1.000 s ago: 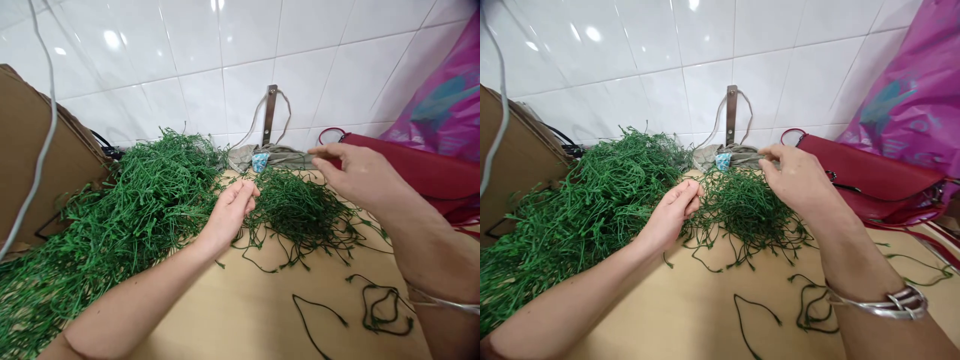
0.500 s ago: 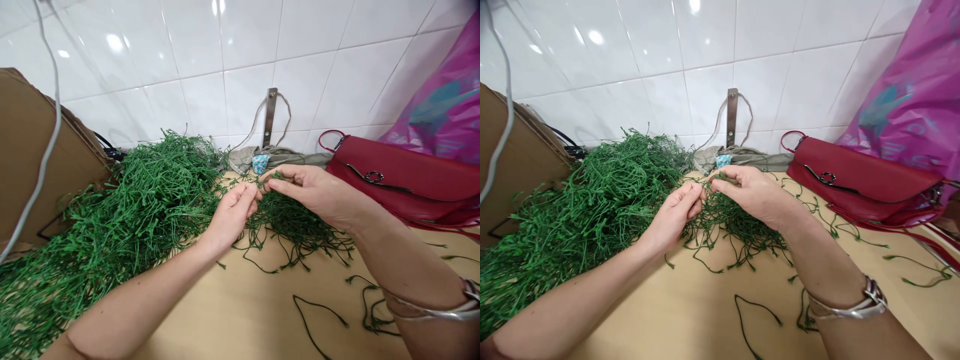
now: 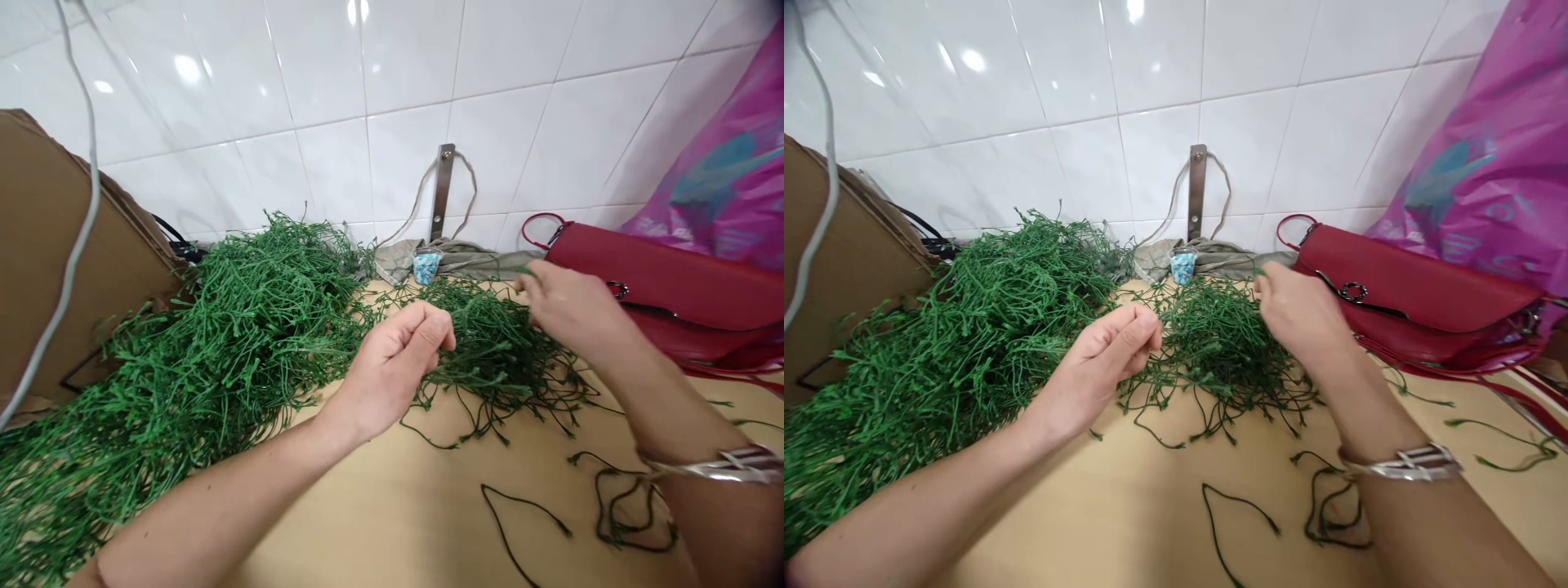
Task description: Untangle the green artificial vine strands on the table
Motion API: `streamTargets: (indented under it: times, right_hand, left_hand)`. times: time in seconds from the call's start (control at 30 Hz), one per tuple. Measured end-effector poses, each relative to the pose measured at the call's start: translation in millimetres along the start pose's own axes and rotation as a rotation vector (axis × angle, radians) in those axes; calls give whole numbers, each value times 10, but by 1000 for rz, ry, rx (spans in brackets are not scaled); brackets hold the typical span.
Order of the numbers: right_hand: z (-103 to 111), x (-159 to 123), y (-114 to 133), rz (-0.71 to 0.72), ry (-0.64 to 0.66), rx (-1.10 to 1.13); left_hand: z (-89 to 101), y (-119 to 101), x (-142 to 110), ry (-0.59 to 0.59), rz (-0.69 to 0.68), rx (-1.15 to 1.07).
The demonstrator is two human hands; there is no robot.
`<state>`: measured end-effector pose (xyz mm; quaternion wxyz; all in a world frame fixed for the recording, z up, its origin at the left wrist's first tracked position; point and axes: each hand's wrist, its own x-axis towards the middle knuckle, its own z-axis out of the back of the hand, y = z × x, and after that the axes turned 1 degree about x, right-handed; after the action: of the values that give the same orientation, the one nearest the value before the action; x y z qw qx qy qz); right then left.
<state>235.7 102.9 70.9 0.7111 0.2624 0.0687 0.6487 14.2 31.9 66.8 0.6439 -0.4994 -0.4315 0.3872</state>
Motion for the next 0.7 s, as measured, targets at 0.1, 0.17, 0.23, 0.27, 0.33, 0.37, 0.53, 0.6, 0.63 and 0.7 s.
streamTargets:
  times: [0.1, 0.17, 0.23, 0.27, 0.33, 0.37, 0.53, 0.6, 0.63, 0.7]
  right_hand:
    - [143, 22, -57, -36, 6, 64]
    - [148, -11, -6, -15, 41, 190]
    - [94, -57, 72, 26, 131, 443]
    - [59, -79, 112, 51, 191, 573]
    - [-7, -118, 185, 114, 314, 724]
    - [-32, -136, 218, 152, 355, 726]
    - [-71, -248, 392, 253, 465, 747]
    - [-61, -305, 456, 232, 518, 765]
    - [-53, -332, 482, 227, 540, 761]
    - [-36, -372, 517, 241, 573, 733]
  left_hand:
    - [1, 83, 53, -86, 4, -61]
    - [-3, 180, 112, -147, 20, -127]
    - [-9, 252, 158, -189, 37, -200]
    - [-12, 271, 173, -202, 40, -231]
    - [-17, 279, 188, -214, 39, -272]
    - [-19, 273, 191, -219, 38, -288]
    - [-16, 253, 213, -200, 67, -370]
    - [-1, 264, 227, -197, 72, -378]
    - [11, 273, 235, -207, 64, -372]
    - [39, 294, 252, -234, 37, -341]
